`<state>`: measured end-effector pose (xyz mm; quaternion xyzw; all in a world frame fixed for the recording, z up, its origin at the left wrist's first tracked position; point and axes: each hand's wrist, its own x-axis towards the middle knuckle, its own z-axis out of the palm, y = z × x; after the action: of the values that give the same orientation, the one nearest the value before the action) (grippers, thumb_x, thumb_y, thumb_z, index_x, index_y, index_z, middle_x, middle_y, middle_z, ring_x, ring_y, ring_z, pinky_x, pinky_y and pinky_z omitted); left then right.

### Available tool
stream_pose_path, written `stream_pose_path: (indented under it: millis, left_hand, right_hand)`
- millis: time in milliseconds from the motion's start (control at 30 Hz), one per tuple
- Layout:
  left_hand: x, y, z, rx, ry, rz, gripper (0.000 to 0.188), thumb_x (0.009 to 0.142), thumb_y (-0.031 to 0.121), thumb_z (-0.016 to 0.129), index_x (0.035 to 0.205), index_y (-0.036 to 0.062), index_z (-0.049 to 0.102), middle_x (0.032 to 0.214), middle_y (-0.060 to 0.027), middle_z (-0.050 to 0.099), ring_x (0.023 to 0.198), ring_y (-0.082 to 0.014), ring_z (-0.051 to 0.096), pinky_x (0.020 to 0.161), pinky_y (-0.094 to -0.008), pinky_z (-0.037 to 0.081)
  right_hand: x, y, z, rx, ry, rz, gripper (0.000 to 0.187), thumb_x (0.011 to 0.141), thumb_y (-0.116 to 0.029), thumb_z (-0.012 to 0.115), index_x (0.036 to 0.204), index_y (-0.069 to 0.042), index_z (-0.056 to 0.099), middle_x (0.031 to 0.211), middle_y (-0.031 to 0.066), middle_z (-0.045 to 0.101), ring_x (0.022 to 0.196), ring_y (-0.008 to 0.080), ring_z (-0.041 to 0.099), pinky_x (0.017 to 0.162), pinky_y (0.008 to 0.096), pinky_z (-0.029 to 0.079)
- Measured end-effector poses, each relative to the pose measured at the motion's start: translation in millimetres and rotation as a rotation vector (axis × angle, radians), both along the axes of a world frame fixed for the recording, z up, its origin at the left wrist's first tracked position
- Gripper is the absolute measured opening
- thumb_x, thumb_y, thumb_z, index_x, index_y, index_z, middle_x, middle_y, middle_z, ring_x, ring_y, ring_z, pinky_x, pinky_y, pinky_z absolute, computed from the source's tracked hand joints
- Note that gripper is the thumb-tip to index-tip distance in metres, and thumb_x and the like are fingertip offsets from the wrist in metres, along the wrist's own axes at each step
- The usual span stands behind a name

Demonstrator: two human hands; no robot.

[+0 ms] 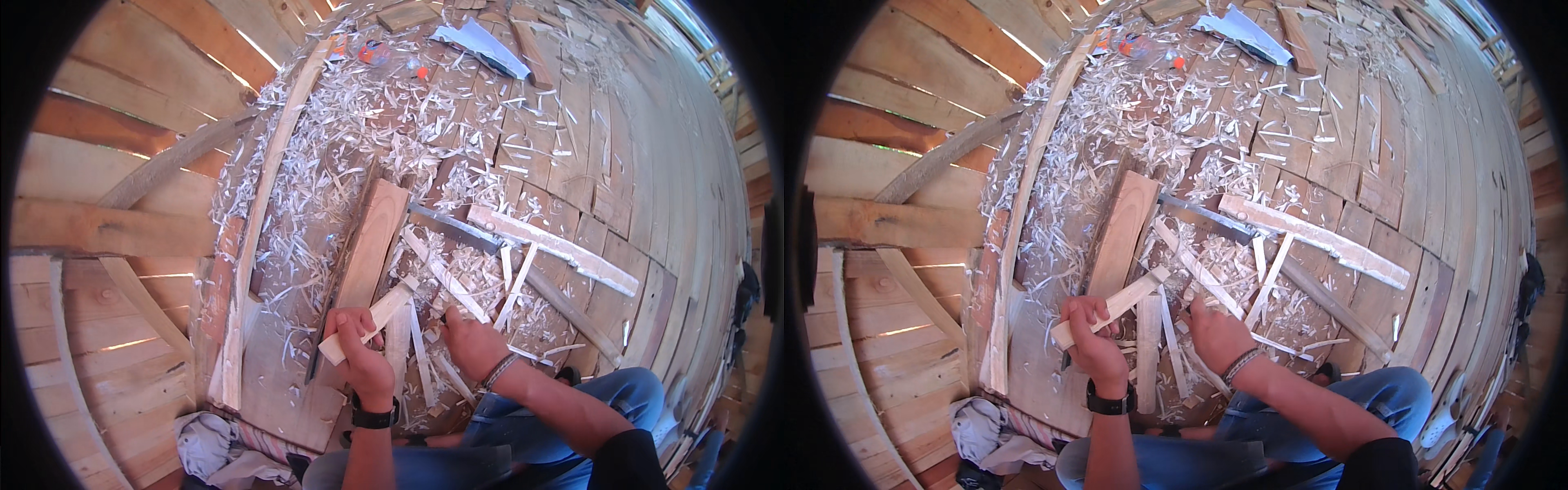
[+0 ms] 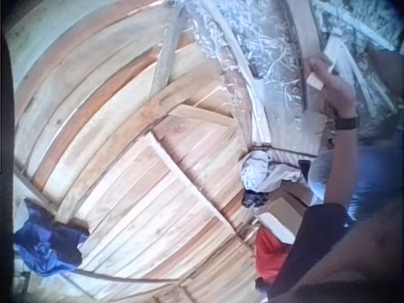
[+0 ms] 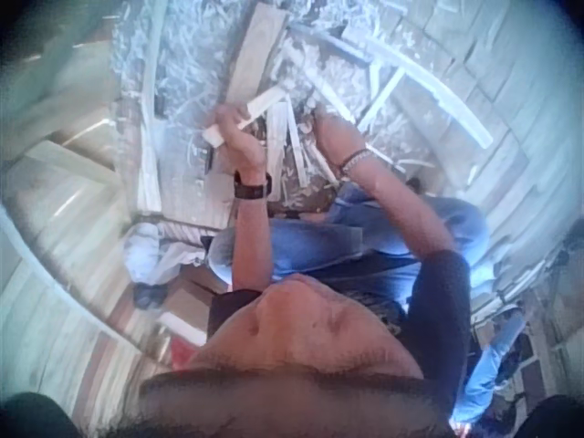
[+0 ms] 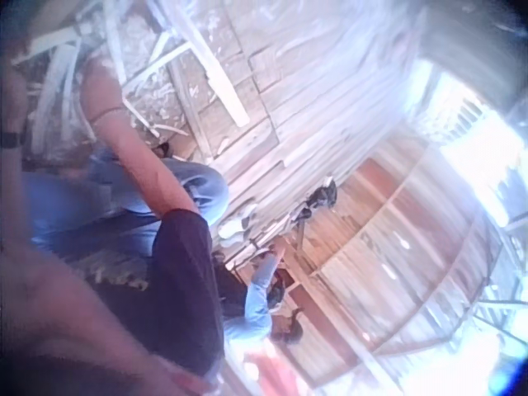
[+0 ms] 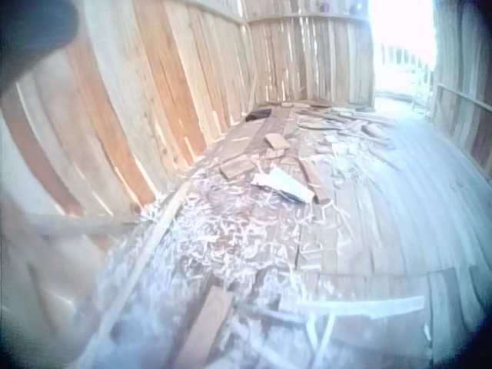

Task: The person carves a wooden piece with a knife while sitting on a wooden floor covered in wood shavings.

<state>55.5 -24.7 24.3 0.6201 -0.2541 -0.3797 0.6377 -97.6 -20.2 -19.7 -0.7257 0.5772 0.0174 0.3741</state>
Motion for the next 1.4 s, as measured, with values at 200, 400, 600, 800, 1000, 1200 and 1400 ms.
stream_pose_path:
  millis: [200, 400, 600, 800, 1000, 1200, 1400]
  left_hand:
    - [-3.4, 2.4, 0.6, 0.032, -0.142, -0.121, 0.024, 0.095, 0.019, 0.037, 0.074, 0.0087, 0.040, 0.070, -0.0029, 0.046, 0.056, -0.0082, 0.040, 0.050, -0.0219, 0.035]
    - [-5.7, 3.4, -0.6, -0.011, -0.162, -0.151, 0.026, 0.093, 0.018, 0.040, 0.072, 0.0037, 0.048, 0.063, -0.0002, 0.046, 0.054, -0.0063, 0.039, 0.049, -0.0230, 0.030]
    - [-11.0, 6.9, -7.3, -0.032, -0.286, -0.122, 0.026, 0.092, 0.018, 0.041, 0.072, 0.0037, 0.048, 0.062, -0.0004, 0.045, 0.052, -0.0068, 0.038, 0.048, -0.0232, 0.028]
    - [-7.3, 0.9, 1.6, -0.021, -0.147, -0.071, 0.026, 0.091, 0.017, 0.039, 0.069, 0.0053, 0.046, 0.060, 0.0001, 0.043, 0.051, -0.0062, 0.034, 0.047, -0.0225, 0.025]
    - [-5.6, 3.6, -2.3, -0.020, -0.112, -0.029, 0.026, 0.090, 0.018, 0.039, 0.067, 0.0072, 0.042, 0.060, 0.0000, 0.041, 0.049, -0.0059, 0.032, 0.046, -0.0220, 0.024]
    - [1.5, 2.0, -7.7, -0.047, -0.118, -0.017, 0.024, 0.088, 0.021, 0.040, 0.067, 0.0095, 0.038, 0.061, -0.0009, 0.040, 0.050, -0.0064, 0.032, 0.041, -0.0206, 0.024]
    - [4.4, 1.2, -7.9, -0.055, -0.129, 0.006, 0.024, 0.088, 0.019, 0.039, 0.066, 0.0105, 0.034, 0.062, -0.0008, 0.038, 0.051, -0.0067, 0.033, 0.038, -0.0204, 0.024]
  right_hand:
    - [1.3, -3.5, -0.8, -0.019, 0.001, -0.003, 0.029, 0.096, -0.024, 0.042, 0.104, 0.004, 0.043, 0.065, 0.0231, 0.062, 0.060, 0.0402, 0.063, 0.053, 0.0495, 0.051]
    - [5.7, -3.3, 0.2, 0.013, 0.038, 0.005, 0.025, 0.095, -0.021, 0.041, 0.100, 0.004, 0.042, 0.066, 0.0243, 0.062, 0.061, 0.0413, 0.063, 0.053, 0.0503, 0.051]
    - [12.7, 2.6, 9.4, 0.047, 0.036, 0.028, 0.023, 0.094, -0.019, 0.040, 0.100, 0.003, 0.043, 0.068, 0.0235, 0.063, 0.061, 0.0402, 0.064, 0.054, 0.0486, 0.052]
    - [9.5, -0.3, 2.2, 0.044, 0.035, 0.029, 0.020, 0.093, -0.017, 0.041, 0.096, 0.003, 0.043, 0.068, 0.0227, 0.063, 0.062, 0.0377, 0.065, 0.054, 0.0471, 0.053]
    - [8.2, 1.3, -9.6, 0.008, 0.053, 0.031, 0.019, 0.092, -0.016, 0.040, 0.095, 0.003, 0.043, 0.068, 0.0239, 0.062, 0.062, 0.0391, 0.065, 0.054, 0.0477, 0.053]
    - [10.8, -2.4, -19.1, -0.060, 0.008, -0.039, 0.016, 0.092, -0.013, 0.039, 0.093, 0.002, 0.044, 0.062, 0.0223, 0.061, 0.058, 0.0389, 0.064, 0.050, 0.0456, 0.053]
    - [14.8, 1.5, -6.1, -0.058, 0.036, 0.045, 0.016, 0.092, -0.015, 0.041, 0.092, 0.001, 0.043, 0.064, 0.0196, 0.063, 0.057, 0.0347, 0.065, 0.048, 0.0429, 0.053]
